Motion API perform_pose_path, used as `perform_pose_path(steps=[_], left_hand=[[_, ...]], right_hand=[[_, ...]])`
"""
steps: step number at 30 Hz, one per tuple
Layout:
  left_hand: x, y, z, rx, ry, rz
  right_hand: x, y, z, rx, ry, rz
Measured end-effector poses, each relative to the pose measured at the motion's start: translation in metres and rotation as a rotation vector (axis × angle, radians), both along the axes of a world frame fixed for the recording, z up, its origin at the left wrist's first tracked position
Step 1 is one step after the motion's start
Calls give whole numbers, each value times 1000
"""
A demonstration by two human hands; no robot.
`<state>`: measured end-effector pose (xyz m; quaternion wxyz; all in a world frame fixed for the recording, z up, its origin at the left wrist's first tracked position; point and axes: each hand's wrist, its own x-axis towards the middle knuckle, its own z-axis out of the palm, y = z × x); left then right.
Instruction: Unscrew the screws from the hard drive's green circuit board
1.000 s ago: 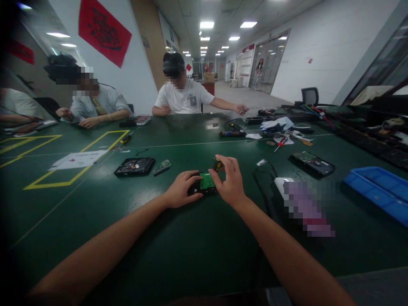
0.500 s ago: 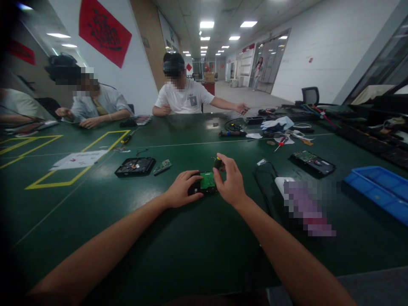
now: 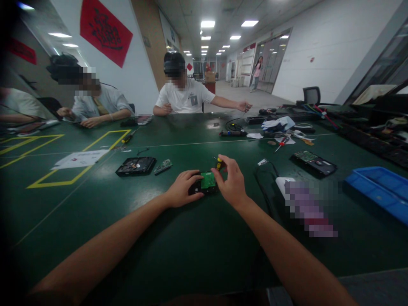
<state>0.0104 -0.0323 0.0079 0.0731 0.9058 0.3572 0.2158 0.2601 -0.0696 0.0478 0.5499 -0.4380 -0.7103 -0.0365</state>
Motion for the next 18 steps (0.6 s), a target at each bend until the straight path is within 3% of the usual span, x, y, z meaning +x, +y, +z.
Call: perform_pose_path(steps=[6, 13, 18], left_hand=[[0, 0, 0, 1, 1, 6], [0, -1, 0, 10, 5, 2], [1, -1, 0, 14, 7, 0]], right_hand=[[-1, -1, 5, 51, -24, -5], [-2, -2, 2, -29, 15, 56], [-2, -1, 5, 52, -21, 21]])
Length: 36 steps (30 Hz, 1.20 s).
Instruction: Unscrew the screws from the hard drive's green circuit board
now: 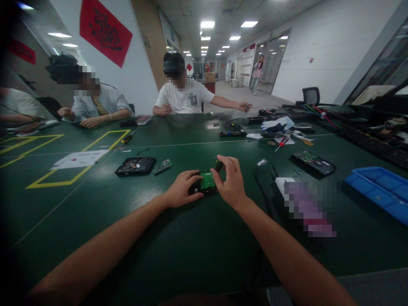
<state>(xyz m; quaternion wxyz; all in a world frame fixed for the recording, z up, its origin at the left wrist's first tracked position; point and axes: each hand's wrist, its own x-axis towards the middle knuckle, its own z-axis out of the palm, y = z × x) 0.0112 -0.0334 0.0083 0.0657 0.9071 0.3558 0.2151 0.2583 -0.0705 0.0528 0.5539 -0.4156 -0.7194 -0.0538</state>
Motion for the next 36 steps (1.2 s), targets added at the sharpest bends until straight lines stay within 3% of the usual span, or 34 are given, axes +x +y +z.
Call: perform_pose_path(steps=[8, 14, 20, 27, 36], left_hand=[[-1, 1, -1, 3, -5, -1], [0, -1, 1, 0, -1, 3], [0, -2, 3, 4, 2, 0], [0, 0, 0, 4, -8, -3], [0, 2, -1, 2, -3, 0]], right_hand=[[-1, 0, -1, -99, -29, 62], [1, -1, 1, -42, -45, 14], [-1, -4, 3, -77, -56, 108], [1, -2, 2, -28, -41, 51], [-1, -5, -1, -99, 7, 140]])
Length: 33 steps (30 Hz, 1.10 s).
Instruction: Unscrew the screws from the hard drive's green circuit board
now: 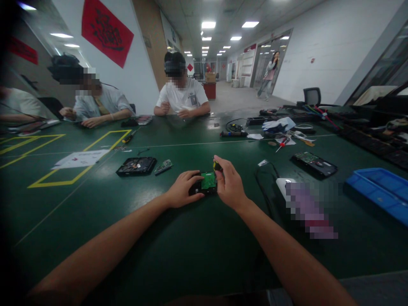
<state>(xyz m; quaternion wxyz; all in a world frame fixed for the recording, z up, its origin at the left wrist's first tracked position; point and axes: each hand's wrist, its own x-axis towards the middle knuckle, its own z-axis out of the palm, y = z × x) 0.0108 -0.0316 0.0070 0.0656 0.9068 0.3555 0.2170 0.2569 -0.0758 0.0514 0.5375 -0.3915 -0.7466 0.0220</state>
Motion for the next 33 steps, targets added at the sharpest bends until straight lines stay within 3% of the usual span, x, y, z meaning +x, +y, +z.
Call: perform_pose_path(steps=[9, 33], left_hand=[[1, -3, 2, -1, -9, 3], [0, -2, 2, -2, 1, 0]], right_hand=[[3, 2, 4, 83, -36, -65], [2, 1, 4, 64, -66, -92]])
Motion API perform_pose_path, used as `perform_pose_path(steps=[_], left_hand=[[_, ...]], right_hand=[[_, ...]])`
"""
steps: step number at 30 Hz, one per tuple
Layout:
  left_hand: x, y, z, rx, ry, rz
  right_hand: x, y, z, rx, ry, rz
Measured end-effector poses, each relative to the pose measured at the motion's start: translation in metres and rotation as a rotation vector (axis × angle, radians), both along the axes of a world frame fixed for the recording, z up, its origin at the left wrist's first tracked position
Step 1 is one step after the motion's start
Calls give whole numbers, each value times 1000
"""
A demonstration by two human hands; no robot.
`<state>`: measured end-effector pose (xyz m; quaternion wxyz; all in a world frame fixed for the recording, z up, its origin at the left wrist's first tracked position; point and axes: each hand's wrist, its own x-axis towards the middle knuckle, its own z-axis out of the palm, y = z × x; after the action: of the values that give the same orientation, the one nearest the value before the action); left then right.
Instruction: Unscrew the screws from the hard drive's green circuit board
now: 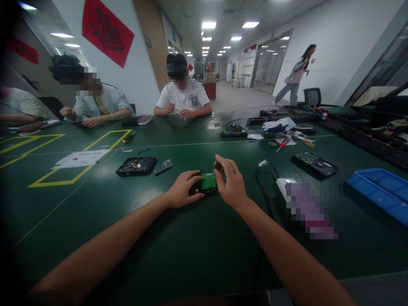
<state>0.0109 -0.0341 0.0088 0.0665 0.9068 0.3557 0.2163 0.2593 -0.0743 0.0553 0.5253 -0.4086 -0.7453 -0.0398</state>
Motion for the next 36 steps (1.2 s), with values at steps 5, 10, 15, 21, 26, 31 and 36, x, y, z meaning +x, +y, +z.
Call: perform_pose_path(steps=[5, 10, 15, 21, 26, 31, 36], left_hand=[[0, 0, 1, -7, 3, 8], [0, 0, 2, -9, 3, 2], [-1, 2, -1, -15, -3, -3], [0, 1, 0, -8, 0, -1], [0, 0, 1, -7, -9, -6], [0, 2, -2, -14, -2, 3], [0, 2, -2, -3, 0, 2]], right_hand=[[1, 1, 0, 13, 37, 12], [0, 0, 1, 1, 39, 6], [-1, -1, 1, -47, 51, 16], [1, 3, -1, 5, 37, -28], [0, 2, -5, -66, 49, 17], [0, 1, -2, -14, 47, -8], [-1, 2, -1, -30, 26, 21]])
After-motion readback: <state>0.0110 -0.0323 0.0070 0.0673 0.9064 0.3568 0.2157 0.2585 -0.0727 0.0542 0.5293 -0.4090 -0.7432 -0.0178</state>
